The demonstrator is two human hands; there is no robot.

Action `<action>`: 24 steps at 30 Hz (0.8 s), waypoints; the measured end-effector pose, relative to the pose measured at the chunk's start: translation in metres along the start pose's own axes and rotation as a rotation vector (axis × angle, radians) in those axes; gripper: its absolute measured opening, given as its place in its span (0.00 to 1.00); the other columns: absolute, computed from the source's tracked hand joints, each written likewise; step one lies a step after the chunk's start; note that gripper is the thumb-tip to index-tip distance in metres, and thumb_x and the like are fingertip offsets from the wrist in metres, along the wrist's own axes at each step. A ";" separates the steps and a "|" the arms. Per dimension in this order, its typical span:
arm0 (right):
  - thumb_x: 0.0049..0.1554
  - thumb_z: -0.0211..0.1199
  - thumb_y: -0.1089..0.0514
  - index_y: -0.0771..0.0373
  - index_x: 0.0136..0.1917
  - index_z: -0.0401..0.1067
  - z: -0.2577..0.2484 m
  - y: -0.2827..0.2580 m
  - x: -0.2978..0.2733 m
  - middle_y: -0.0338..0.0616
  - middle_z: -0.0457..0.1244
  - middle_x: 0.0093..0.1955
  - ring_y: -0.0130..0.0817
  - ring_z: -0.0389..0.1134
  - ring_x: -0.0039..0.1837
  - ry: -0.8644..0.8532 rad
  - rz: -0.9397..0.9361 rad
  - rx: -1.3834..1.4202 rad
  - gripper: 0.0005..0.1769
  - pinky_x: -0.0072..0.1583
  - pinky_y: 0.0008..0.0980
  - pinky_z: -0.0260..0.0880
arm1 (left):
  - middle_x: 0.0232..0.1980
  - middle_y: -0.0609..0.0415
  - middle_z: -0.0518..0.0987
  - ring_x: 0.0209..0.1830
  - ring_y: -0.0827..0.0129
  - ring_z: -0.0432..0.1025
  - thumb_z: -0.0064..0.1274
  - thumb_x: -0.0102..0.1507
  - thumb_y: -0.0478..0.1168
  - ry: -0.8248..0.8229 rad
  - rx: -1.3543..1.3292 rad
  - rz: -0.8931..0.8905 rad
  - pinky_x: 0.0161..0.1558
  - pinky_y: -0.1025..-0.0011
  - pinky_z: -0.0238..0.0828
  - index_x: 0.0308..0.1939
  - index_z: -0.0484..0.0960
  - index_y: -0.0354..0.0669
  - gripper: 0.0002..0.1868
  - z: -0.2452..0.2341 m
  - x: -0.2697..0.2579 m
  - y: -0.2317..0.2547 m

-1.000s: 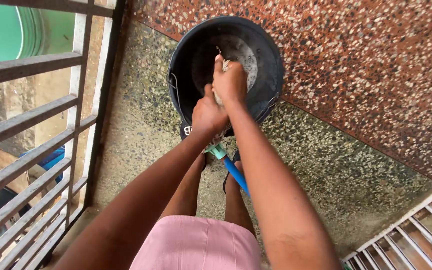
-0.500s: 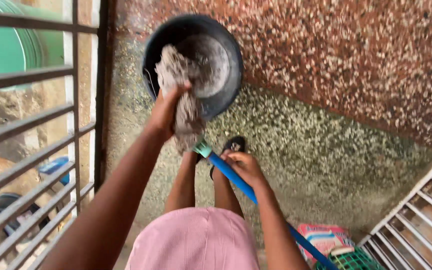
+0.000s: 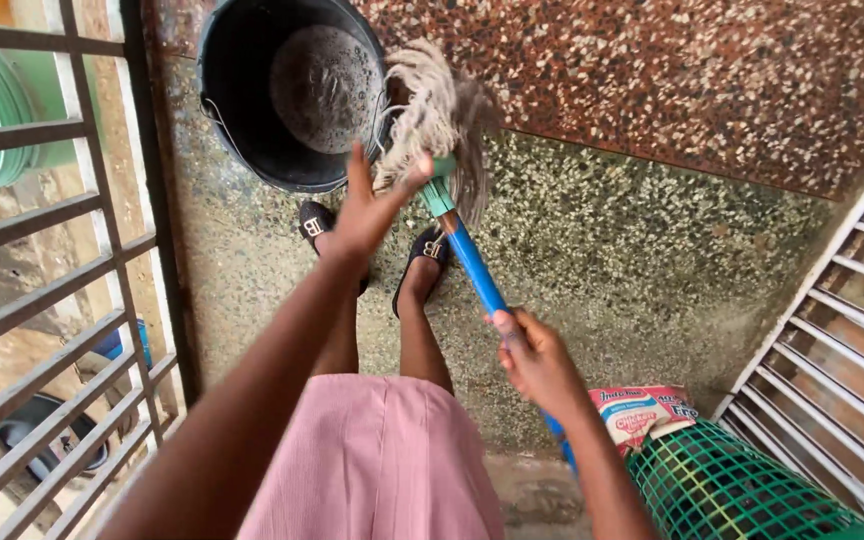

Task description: Mop a balcony or hallway floor and rinse the mop head in a bucket of water.

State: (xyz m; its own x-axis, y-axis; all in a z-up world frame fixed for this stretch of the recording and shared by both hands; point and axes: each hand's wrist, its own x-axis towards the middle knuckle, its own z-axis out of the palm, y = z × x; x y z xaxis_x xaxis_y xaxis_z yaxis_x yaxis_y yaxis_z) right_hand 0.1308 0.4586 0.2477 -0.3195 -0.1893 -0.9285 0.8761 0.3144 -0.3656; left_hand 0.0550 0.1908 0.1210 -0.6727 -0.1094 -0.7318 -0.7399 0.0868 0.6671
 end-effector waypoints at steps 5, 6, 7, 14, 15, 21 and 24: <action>0.53 0.63 0.65 0.50 0.75 0.53 -0.012 0.082 -0.014 0.37 0.63 0.39 0.23 0.62 0.28 0.110 -0.140 -0.026 0.40 0.28 0.28 0.65 | 0.67 0.24 0.72 0.68 0.44 0.72 0.68 0.43 0.73 -0.212 0.178 -0.455 0.66 0.59 0.70 0.71 0.52 0.14 0.75 0.100 -0.070 -0.063; 0.53 0.63 0.65 0.50 0.75 0.53 -0.023 0.127 -0.020 0.37 0.63 0.39 0.23 0.62 0.28 0.111 -0.139 -0.019 0.40 0.28 0.28 0.65 | 0.67 0.24 0.72 0.68 0.44 0.72 0.68 0.43 0.73 -0.214 0.185 -0.456 0.66 0.59 0.70 0.71 0.52 0.14 0.75 0.118 -0.079 -0.070; 0.54 0.63 0.65 0.46 0.77 0.49 -0.033 0.173 -0.024 0.41 0.61 0.37 0.28 0.63 0.27 0.141 0.016 0.030 0.43 0.27 0.31 0.63 | 0.69 0.23 0.67 0.69 0.42 0.67 0.68 0.48 0.72 -0.266 0.211 -0.448 0.67 0.57 0.66 0.73 0.53 0.18 0.72 0.135 -0.087 -0.079; 0.62 0.61 0.43 0.53 0.68 0.68 -0.046 0.346 -0.068 0.54 0.70 0.43 0.54 0.72 0.44 0.643 -0.126 -0.569 0.24 0.43 0.52 0.70 | 0.58 0.32 0.80 0.60 0.44 0.76 0.55 0.51 0.72 -0.462 0.315 -0.284 0.62 0.57 0.70 0.64 0.75 0.31 0.52 0.199 -0.117 -0.123; 0.62 0.61 0.43 0.53 0.68 0.68 -0.040 0.318 -0.069 0.54 0.70 0.43 0.54 0.72 0.44 0.648 -0.111 -0.565 0.24 0.43 0.52 0.70 | 0.58 0.32 0.80 0.60 0.44 0.76 0.55 0.51 0.72 -0.476 0.318 -0.289 0.62 0.57 0.70 0.64 0.75 0.31 0.52 0.204 -0.129 -0.143; 0.66 0.49 0.41 0.55 0.60 0.73 -0.024 0.202 -0.011 0.62 0.67 0.41 0.64 0.69 0.45 0.733 -0.076 -0.562 0.21 0.43 0.55 0.67 | 0.70 0.24 0.67 0.71 0.38 0.64 0.51 0.62 0.77 -0.585 0.483 -0.253 0.69 0.54 0.61 0.70 0.64 0.22 0.58 0.223 -0.130 -0.211; 0.69 0.51 0.45 0.61 0.55 0.72 -0.007 0.178 0.007 0.61 0.66 0.38 0.65 0.68 0.42 0.678 -0.325 -0.567 0.18 0.40 0.55 0.65 | 0.66 0.24 0.71 0.67 0.35 0.66 0.31 0.66 0.79 -0.466 0.297 -0.238 0.67 0.51 0.60 0.66 0.69 0.24 0.55 0.220 -0.114 -0.210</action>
State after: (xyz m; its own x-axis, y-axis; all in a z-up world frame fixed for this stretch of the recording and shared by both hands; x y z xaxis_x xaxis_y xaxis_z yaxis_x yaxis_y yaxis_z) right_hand 0.2815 0.5196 0.1758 -0.8158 0.1784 -0.5502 0.4575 0.7811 -0.4250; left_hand 0.2850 0.4031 0.0333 -0.3715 0.2800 -0.8852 -0.7966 0.3936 0.4588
